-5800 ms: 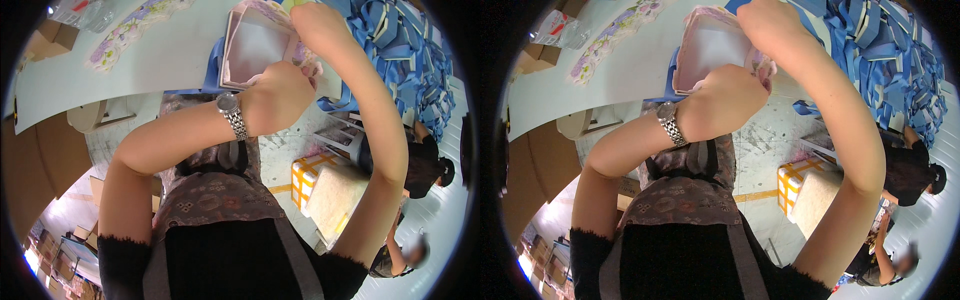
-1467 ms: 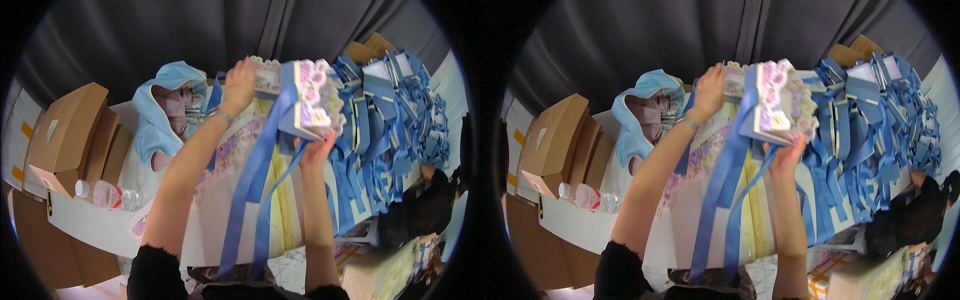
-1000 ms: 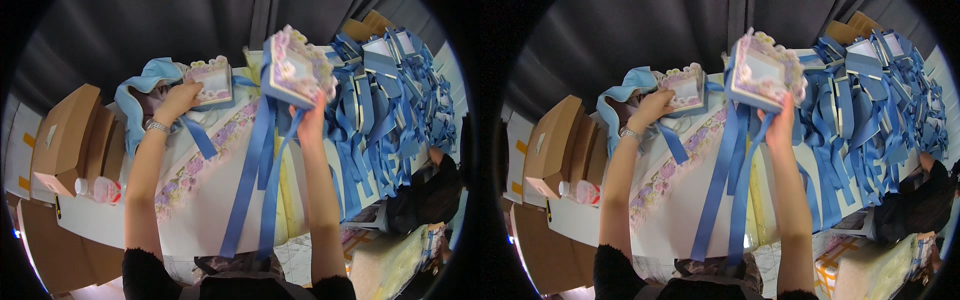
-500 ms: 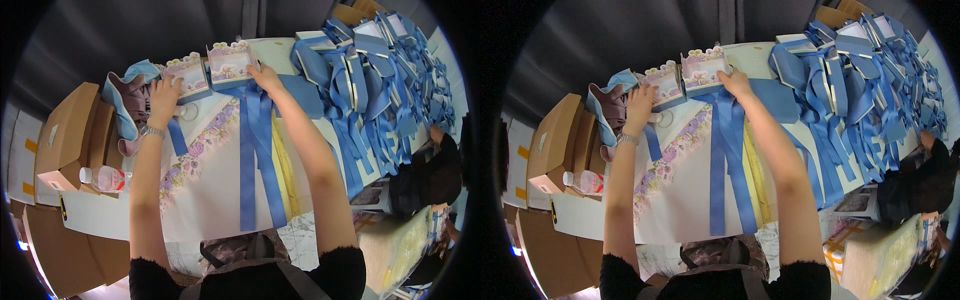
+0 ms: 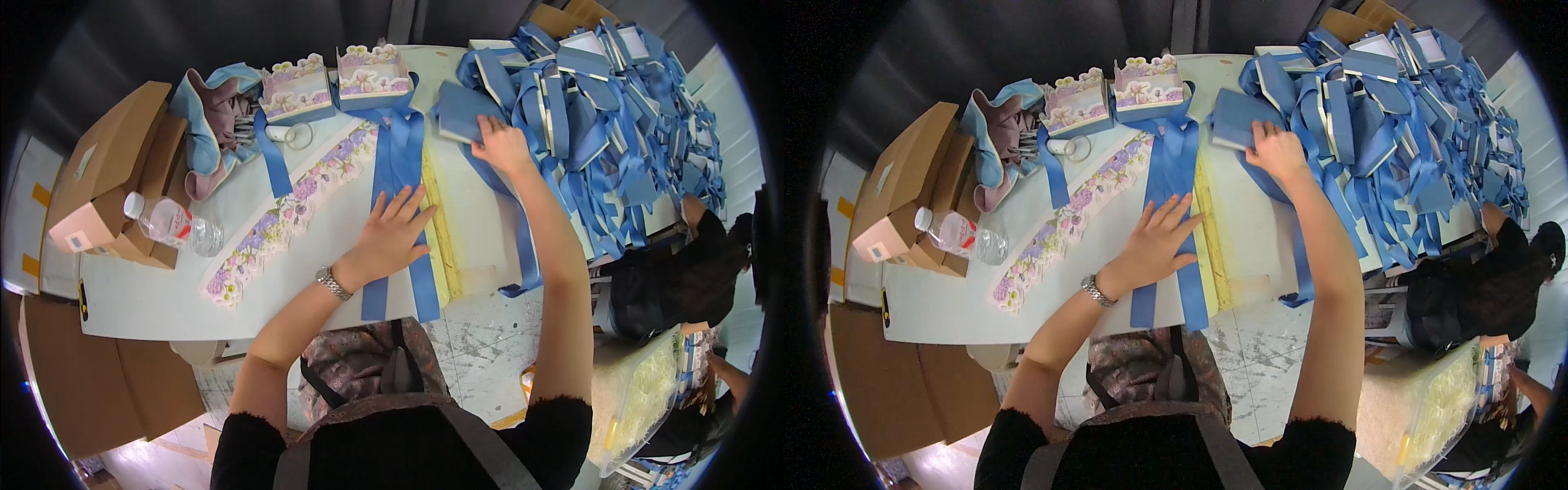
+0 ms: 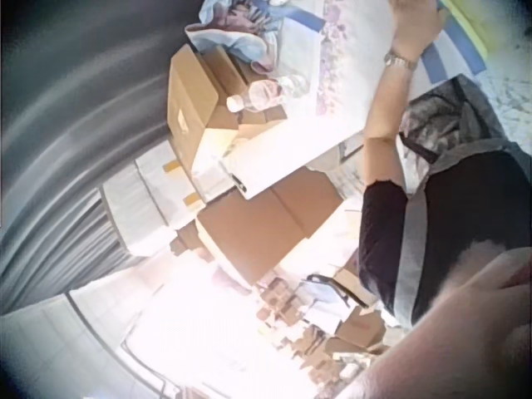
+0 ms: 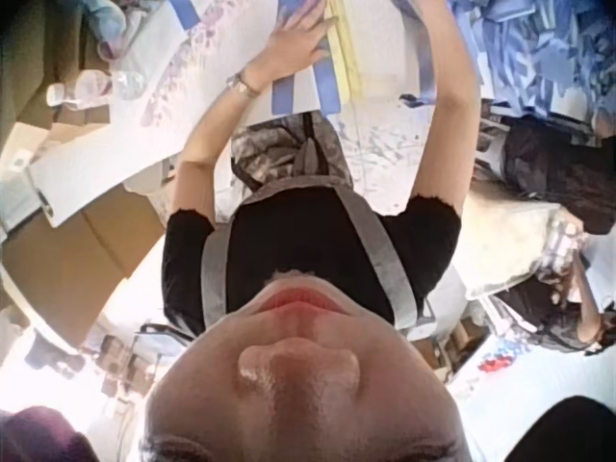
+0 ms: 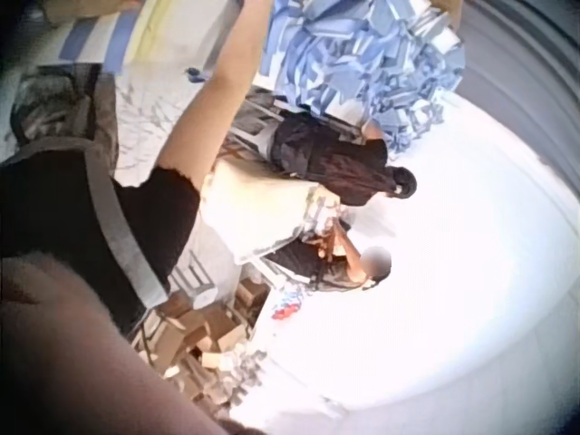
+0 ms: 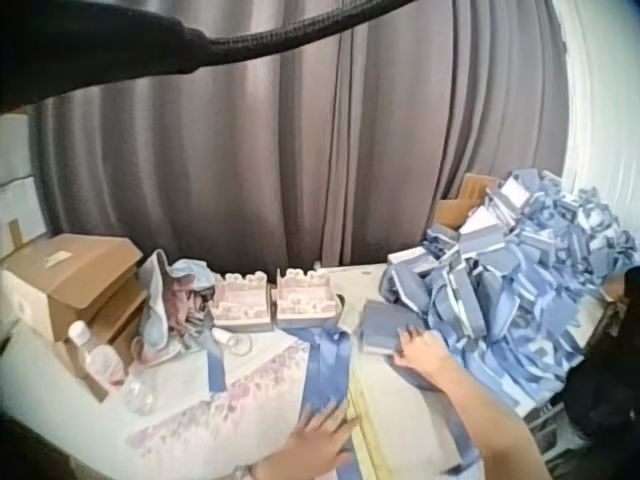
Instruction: The person assembles small decorative boxes by inserting floral paper cutouts into the sides of white boxes and tying blue ribbons around them. The person handles the boxes and ribbons by hand, placing finished units on the table.
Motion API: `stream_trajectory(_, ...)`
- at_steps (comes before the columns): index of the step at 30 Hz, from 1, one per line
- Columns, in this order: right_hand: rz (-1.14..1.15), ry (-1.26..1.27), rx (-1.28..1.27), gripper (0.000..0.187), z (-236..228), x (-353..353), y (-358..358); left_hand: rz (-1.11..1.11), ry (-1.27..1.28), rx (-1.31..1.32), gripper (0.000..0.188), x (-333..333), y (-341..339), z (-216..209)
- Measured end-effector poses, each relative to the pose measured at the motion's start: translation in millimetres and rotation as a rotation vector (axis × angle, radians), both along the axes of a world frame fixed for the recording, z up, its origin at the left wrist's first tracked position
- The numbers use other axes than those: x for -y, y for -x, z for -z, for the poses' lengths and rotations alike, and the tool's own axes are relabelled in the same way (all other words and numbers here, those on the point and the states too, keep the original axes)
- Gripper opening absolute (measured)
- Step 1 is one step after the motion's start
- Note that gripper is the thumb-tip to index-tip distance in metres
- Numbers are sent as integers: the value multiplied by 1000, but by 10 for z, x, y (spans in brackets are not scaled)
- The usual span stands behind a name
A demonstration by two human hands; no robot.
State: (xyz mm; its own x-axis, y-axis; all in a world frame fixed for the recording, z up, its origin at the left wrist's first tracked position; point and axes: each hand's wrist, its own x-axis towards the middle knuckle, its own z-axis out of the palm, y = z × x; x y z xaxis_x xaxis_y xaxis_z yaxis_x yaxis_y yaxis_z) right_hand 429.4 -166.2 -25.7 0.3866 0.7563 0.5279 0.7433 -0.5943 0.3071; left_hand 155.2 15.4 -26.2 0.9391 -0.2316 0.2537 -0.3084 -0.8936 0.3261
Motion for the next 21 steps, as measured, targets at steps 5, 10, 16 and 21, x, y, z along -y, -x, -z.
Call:
stream_trajectory(5,252,-849,-521,38,-510,70,404,-108,520,26,64,-44,312,-22)
stream_trajectory(10,-314,-1599,-1591,40,-212,-66,2004,-158,1588,244,63,32,794,-273)
stream_trajectory(16,-679,-1315,-2558,60,316,-158,3419,-785,1390,65,48,-253,1894,-359)
stream_trajectory(21,-617,-253,-2492,48,-177,-107,3918,-1021,402,486,32,-403,2588,-581)
